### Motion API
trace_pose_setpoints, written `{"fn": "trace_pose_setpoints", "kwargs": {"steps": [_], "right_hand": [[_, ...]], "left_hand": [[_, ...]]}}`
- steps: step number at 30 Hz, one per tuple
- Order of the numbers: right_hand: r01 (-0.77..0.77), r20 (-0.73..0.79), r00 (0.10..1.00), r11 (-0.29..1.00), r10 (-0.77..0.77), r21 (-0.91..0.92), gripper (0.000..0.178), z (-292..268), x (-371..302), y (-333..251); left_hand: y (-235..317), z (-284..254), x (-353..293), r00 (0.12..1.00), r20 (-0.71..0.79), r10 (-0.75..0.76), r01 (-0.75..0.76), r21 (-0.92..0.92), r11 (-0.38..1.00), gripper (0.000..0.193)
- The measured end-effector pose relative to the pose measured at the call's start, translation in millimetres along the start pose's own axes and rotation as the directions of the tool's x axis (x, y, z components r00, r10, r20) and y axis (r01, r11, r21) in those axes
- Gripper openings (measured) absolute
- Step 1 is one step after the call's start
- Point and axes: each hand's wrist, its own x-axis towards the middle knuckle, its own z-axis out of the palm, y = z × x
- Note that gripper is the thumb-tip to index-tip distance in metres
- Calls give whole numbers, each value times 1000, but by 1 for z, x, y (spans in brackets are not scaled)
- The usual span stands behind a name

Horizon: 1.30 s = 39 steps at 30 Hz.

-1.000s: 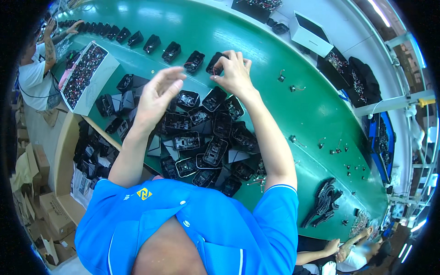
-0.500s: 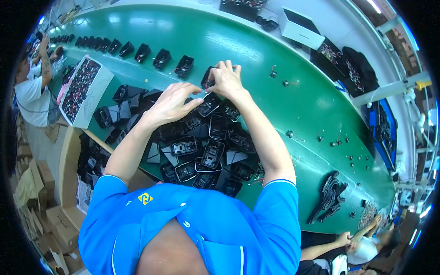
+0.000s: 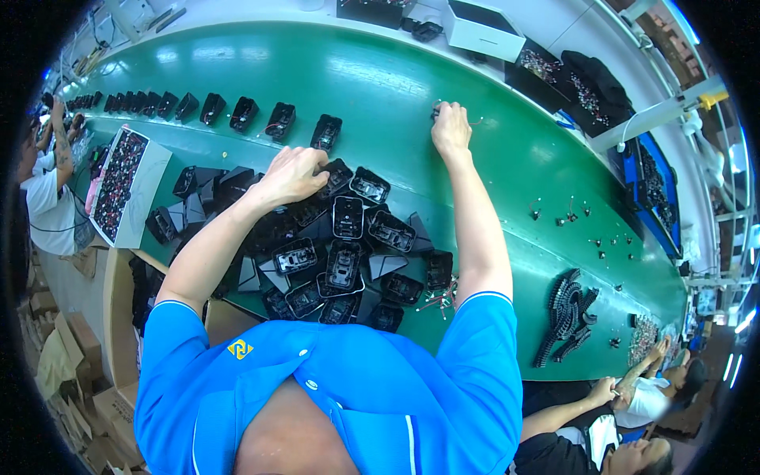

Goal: Assembling and inspecting black plastic electronic housings on a production line.

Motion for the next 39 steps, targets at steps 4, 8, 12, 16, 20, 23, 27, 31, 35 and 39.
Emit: {"fn": "trace_pose_setpoints", "kwargs": {"steps": [4,8,12,16,20,23,27,31,35,39], "right_hand": [[117,1,993,993,-117,-2,20,-17,-14,-13],[112,20,993,989,-115,101,17,-23,-26,-19],[-10,50,999,946,-6,325,14,-22,-26,-18],[-281,157,959,721,236,633,11,-20,-28,-24],[-272,198,960,832,198,483,10,-34,-34,-30],[-70,27,997,739,69,670,10,-71,-50,-65],[203,-181,979,408,-92,890,8,-142,-100,-141],[425,-306,903,526,-301,736,11,-172,-140,-168],[417,-237,908,706,-345,572,17,-173,-151,-170],[459,-215,884,684,-415,567,17,-175,-155,-170]], "left_hand": [[12,-26,-13,997,-39,-73,66,-170,983,27],[15,-32,-36,995,59,-84,93,-854,513,28],[25,-26,-63,996,38,75,73,-837,-542,28],[30,-13,-74,982,-42,183,112,-653,-749,33],[37,-10,-79,997,-51,51,8,-617,-787,43],[61,-33,-76,996,31,-86,-42,-674,-738,41],[71,-36,-76,975,68,-213,-95,-739,-667,43],[70,-23,-75,990,-40,-134,-117,-759,-640,45],[73,-24,-78,992,-39,-117,-93,-858,-504,46],[66,-19,-85,993,-51,-108,-92,-903,-420,49]]}}
